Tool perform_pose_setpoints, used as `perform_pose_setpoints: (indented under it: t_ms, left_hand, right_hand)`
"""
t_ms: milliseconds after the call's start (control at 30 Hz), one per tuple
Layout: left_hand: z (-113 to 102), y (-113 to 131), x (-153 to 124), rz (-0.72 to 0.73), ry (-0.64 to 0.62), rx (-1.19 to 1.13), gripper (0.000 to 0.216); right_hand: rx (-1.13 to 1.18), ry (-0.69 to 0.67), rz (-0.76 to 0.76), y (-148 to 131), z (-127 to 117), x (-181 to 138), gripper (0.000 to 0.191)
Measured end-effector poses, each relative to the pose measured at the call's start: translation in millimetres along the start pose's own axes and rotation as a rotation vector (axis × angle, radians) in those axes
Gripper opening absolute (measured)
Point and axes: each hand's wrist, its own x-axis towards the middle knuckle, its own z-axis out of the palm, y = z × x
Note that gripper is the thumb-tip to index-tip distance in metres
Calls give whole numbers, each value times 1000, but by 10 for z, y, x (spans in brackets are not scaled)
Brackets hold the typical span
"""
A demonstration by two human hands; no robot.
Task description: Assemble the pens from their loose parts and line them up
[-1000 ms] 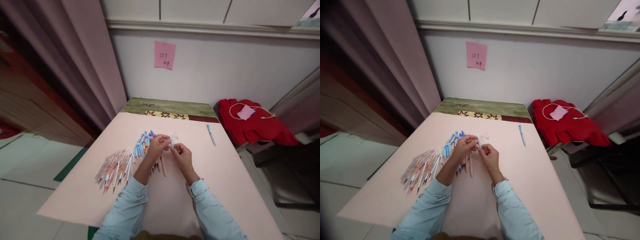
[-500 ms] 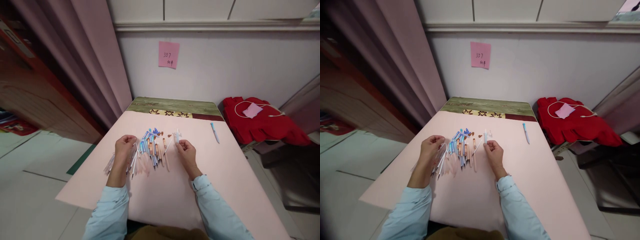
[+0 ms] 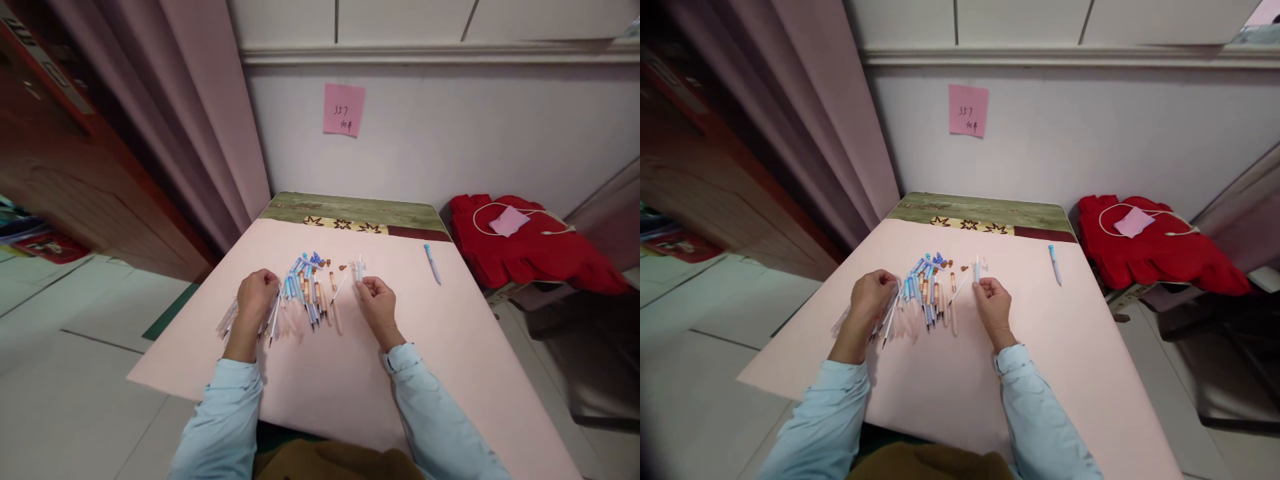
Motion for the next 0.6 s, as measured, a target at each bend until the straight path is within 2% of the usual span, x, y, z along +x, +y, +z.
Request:
perform_pose_setpoints:
  t_ms: [333,467,600]
  left_hand:
    - [50,126,-16,34,-160,88,22]
    - [70,183,-31,66,-172,155,25]
    - [70,237,-45,-1,-198,218,27]
  right_hand:
    - [4,-15,1,10,0,-1,32]
    - [4,-22,2,23,5,5,31]
    - [-6,-23,9,43,12,16,28]
